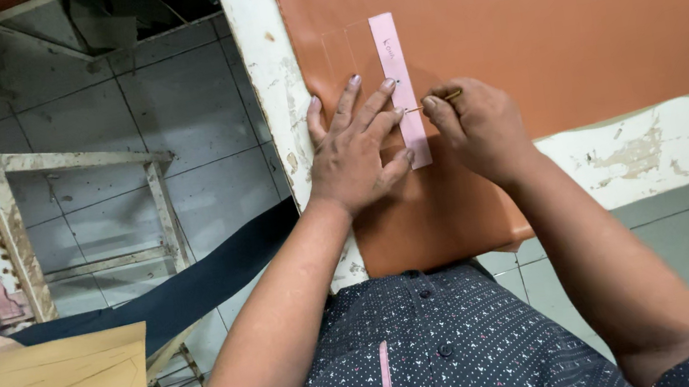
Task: The person holds a pink ruler against a large sheet of leather on the work table and marks lines along it with a pen. They repeatedly reposition the ruler and make additional marks, working down the leather sheet.
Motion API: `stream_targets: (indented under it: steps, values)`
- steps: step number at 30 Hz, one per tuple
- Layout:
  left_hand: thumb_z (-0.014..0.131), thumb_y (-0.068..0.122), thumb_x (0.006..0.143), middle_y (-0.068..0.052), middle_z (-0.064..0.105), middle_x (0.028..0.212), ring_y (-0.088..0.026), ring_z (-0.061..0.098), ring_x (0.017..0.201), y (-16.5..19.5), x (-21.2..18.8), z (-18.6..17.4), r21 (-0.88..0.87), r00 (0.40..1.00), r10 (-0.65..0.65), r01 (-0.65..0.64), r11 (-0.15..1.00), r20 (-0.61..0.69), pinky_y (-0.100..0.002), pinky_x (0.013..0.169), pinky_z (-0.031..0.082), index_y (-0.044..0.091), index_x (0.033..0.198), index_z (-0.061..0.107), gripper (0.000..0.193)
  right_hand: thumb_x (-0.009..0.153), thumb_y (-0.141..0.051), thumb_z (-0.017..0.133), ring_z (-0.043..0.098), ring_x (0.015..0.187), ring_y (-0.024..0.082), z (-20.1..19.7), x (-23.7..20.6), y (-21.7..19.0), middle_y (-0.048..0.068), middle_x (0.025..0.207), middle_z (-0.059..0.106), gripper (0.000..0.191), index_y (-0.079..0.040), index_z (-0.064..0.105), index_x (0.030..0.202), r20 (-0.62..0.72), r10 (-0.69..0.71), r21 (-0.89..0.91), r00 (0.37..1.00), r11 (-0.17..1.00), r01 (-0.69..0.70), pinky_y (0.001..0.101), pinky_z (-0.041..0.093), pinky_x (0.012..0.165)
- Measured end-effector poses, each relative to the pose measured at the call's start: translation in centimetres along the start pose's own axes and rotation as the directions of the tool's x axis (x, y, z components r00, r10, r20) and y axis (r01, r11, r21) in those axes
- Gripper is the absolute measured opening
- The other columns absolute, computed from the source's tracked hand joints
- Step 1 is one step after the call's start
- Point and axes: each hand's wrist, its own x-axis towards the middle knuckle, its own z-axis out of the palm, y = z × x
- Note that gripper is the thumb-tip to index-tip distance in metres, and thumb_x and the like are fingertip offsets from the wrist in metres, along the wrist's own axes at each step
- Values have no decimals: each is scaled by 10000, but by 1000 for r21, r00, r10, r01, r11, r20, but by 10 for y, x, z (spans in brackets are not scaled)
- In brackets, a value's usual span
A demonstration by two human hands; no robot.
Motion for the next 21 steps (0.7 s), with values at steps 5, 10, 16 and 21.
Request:
stream_targets:
  steps: [5, 10, 16, 21]
  values:
    - [703, 500, 815, 48, 398, 1607, -282, 204, 1549, 1, 0, 2, 33, 1000, 11, -10, 999, -9, -687, 1206, 54, 239, 1271, 678, 526, 1026, -85, 687, 688, 864, 360, 5, -10, -10, 162, 950, 685, 75, -19, 653, 1032, -113, -206, 11, 972, 978, 208, 432, 557, 765]
    - [676, 496, 815, 40, 387, 1604, -285, 196, 1546, 5, 3, 7, 90, 1000, -16, 18, 996, -18, -705, 1204, 22, 252, 1267, 661, 515, 1011, -104, 694, 679, 833, 364, -2, -1, -4, 161, 907, 674, 85, -28, 658, 998, -24, -174, 47, 984, 983, 175, 445, 549, 725]
    - [668, 500, 810, 51, 367, 1632, -274, 216, 1555, 6, 1, 14, 161, 999, -26, 29, 987, -26, -693, 1221, 25, 235, 1351, 600, 606, 1049, -74, 644, 652, 887, 348, -29, -17, 28, 163, 986, 642, 61, -33, 645, 1094, -9, -70, 14, 997, 997, 70, 446, 535, 763]
    - [673, 531, 794, -22, 340, 1649, -282, 226, 1551, 2, -1, 21, 234, 997, 19, 0, 972, -77, -664, 1215, 50, 155, 1465, 513, 786, 900, -62, 683, 641, 897, 316, -36, -52, 57, 105, 996, 648, 343, -46, 692, 1243, 11, -259, -213, 966, 943, 256, 431, 516, 745]
